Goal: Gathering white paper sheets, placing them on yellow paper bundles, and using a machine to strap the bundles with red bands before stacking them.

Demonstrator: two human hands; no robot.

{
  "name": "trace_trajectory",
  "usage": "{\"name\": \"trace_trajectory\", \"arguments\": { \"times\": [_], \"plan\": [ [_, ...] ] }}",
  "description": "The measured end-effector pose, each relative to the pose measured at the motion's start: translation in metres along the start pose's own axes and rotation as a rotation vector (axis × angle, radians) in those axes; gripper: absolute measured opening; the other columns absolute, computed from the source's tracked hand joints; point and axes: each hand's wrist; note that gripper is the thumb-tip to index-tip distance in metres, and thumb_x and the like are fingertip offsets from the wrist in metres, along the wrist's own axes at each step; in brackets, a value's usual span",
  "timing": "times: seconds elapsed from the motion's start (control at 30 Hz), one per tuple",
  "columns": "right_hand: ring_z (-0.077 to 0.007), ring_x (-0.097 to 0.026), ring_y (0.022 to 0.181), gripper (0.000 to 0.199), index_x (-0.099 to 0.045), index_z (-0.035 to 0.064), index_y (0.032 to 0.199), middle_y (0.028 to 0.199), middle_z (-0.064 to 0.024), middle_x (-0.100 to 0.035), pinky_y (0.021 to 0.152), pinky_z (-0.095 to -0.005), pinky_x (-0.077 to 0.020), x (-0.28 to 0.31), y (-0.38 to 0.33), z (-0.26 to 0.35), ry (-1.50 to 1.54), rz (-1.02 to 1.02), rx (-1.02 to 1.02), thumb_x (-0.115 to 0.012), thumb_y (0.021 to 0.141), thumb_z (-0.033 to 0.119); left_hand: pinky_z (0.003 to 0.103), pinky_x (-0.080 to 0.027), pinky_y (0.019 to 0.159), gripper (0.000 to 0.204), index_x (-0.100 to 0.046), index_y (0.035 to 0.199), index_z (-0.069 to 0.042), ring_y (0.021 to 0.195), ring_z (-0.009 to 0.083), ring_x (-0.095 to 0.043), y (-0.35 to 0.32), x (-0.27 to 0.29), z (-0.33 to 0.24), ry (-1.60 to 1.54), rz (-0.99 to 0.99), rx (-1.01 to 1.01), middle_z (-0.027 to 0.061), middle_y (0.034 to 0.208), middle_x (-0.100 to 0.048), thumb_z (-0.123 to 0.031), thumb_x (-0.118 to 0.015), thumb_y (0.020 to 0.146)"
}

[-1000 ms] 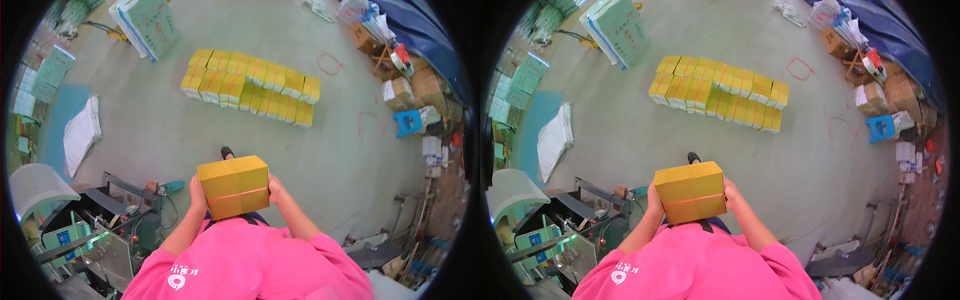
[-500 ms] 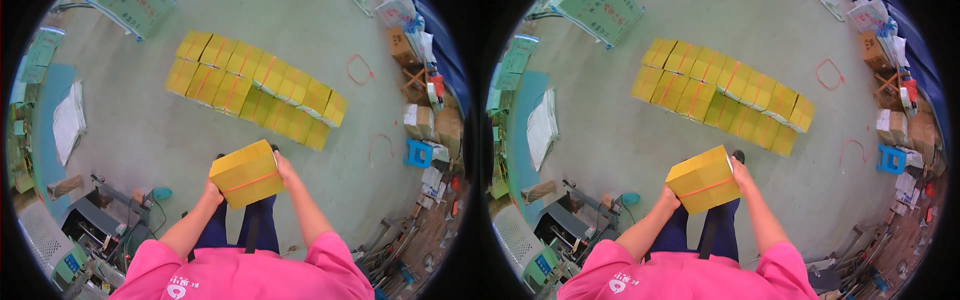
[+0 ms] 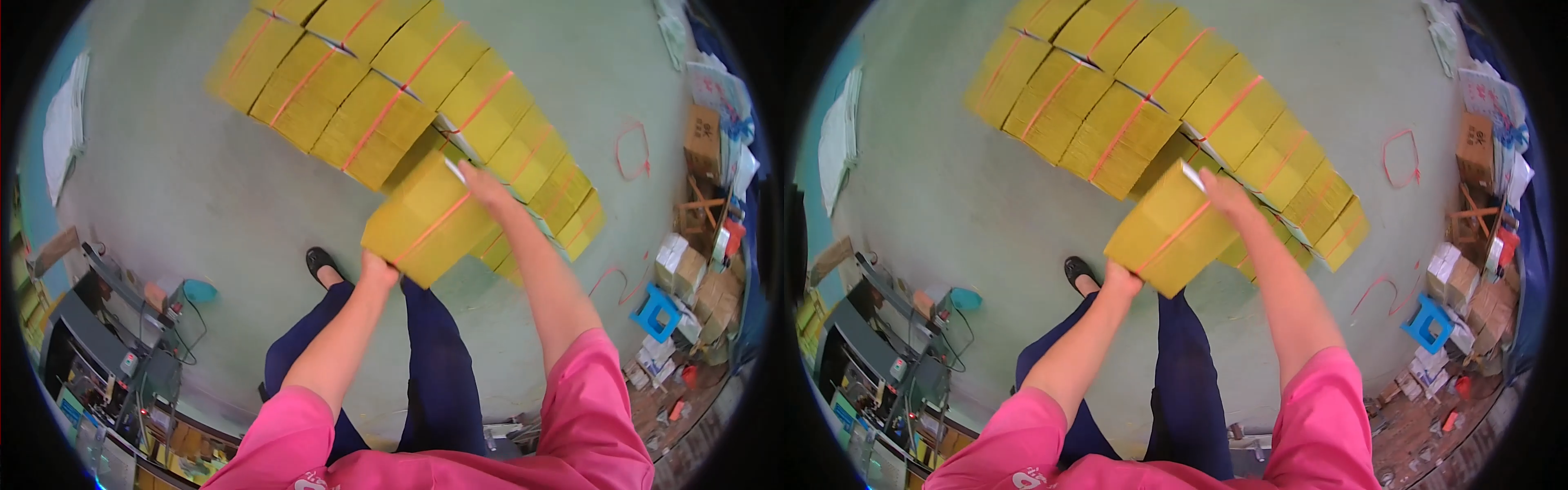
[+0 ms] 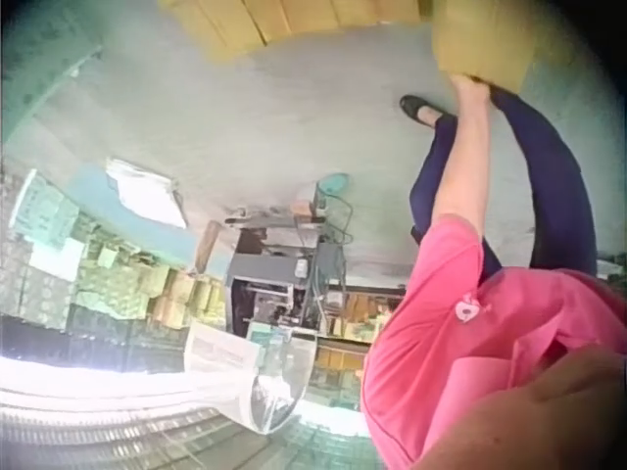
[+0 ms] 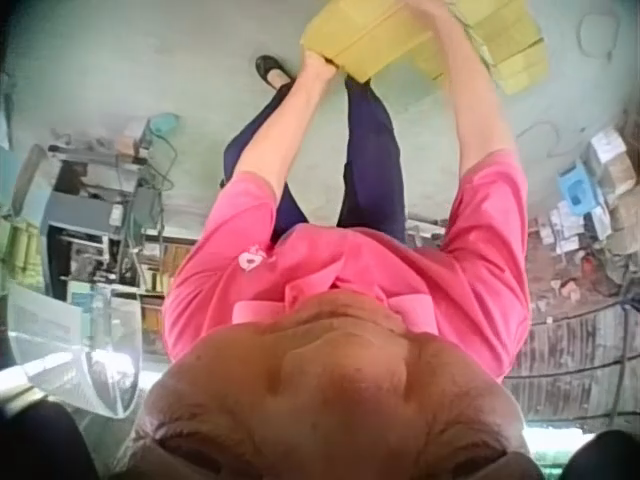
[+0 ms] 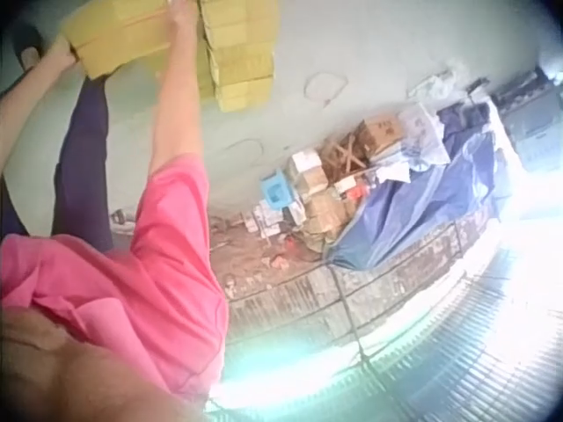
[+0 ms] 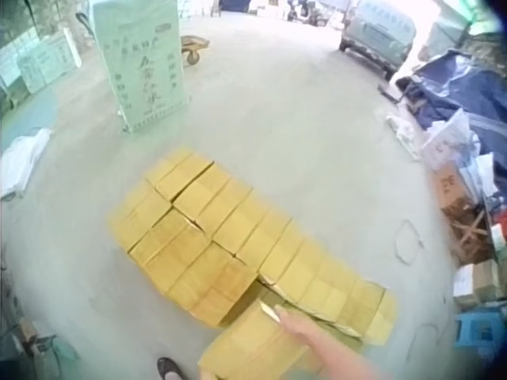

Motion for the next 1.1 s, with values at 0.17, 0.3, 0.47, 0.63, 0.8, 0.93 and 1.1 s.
{"name": "trace_trajectory", "arguments": {
  "times": [0.17,0.3,0.47,0.63,0.8,0.93,1.1],
  "plan": [
    [-0.0338,-0.054,0.119,0.057,-0.055,-0.0014,0.124,0.127,-0.0221,-0.058,0.101,-0.0406,-0.0397,-0.032,0.043,-0.011,-0.039,-0.416,0.304,-0.043,0.096,0.046,0.065,-0.027,0.11,0.062,-0.036,0.144,-0.011,0.14,0.0317,-0.031,0.052,-0.032,-0.006,0.052,-0.004,0.066,0.0108,0.151,-0.034,-0.054,-0.034,0.1],
    [-0.0303,-0.05,0.125,0.054,-0.051,-0.0002,0.132,0.136,-0.0182,-0.053,0.107,-0.0372,-0.036,-0.068,0.02,-0.042,0.268,-0.725,0.531,-0.055,0.094,0.038,0.073,-0.013,0.109,0.07,-0.024,0.151,-0.013,0.145,0.0356,-0.016,0.053,-0.007,-0.014,0.094,0.067,-0.01,0.0097,0.157,-0.018,-0.061,-0.025,0.099],
    [-0.0309,-0.043,0.132,0.059,-0.035,0.0125,0.146,0.147,-0.012,-0.042,0.105,-0.0508,-0.0363,-0.074,0.019,-0.085,1.008,-0.252,-0.034,-0.056,0.096,0.037,0.072,-0.024,0.105,0.067,-0.024,0.149,-0.014,0.142,0.0387,-0.022,0.049,-0.01,-0.015,0.128,0.018,0.023,0.0101,0.156,-0.019,-0.058,-0.027,0.1],
    [-0.042,-0.033,0.135,0.069,-0.023,0.0162,0.147,0.151,-0.0123,-0.032,0.101,-0.0723,-0.0238,-0.08,0.041,-0.065,1.35,0.003,-0.002,-0.061,0.093,0.037,0.071,-0.022,0.109,0.068,-0.021,0.15,-0.01,0.143,0.0378,-0.021,0.051,-0.029,-0.018,0.214,0.113,0.053,0.0114,0.156,-0.018,-0.053,-0.033,0.099],
    [-0.035,-0.039,0.132,0.061,-0.03,0.0163,0.142,0.144,-0.0122,-0.04,0.103,-0.0703,-0.025,-0.087,0.033,-0.059,1.267,-0.015,-0.002,-0.06,0.094,0.037,0.067,-0.027,0.108,0.07,-0.018,0.152,-0.009,0.143,0.0375,-0.021,0.046,-0.019,-0.029,0.287,0.165,0.017,0.0119,0.158,-0.017,-0.052,-0.034,0.1],
    [-0.0321,-0.037,0.137,0.06,-0.033,0.0084,0.146,0.149,-0.0147,-0.04,0.111,-0.0506,-0.0289,-0.122,-0.027,-0.067,0.91,-0.155,-0.066,-0.058,0.096,0.031,0.062,-0.032,0.108,0.075,-0.011,0.156,-0.013,0.144,0.0352,-0.023,0.013,0.026,-0.056,0.677,-0.046,-0.042,0.0116,0.16,-0.014,-0.054,-0.039,0.099],
    [-0.0345,-0.055,0.121,0.049,-0.053,0.0072,0.134,0.131,-0.0229,-0.056,0.104,-0.0404,-0.0419,-0.186,-0.21,-0.136,0.075,-0.073,0.3,-0.058,0.09,0.029,0.051,-0.043,0.1,0.073,-0.02,0.154,-0.016,0.135,0.0331,-0.038,-0.096,0.115,-0.131,1.033,-0.209,-0.253,0.0116,0.152,-0.032,-0.045,-0.052,0.095]
  ]
}}
Point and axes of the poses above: each hand's wrist, its own y-axis towards the middle knuckle, its own x-axis out of the back of the hand, z = x × y
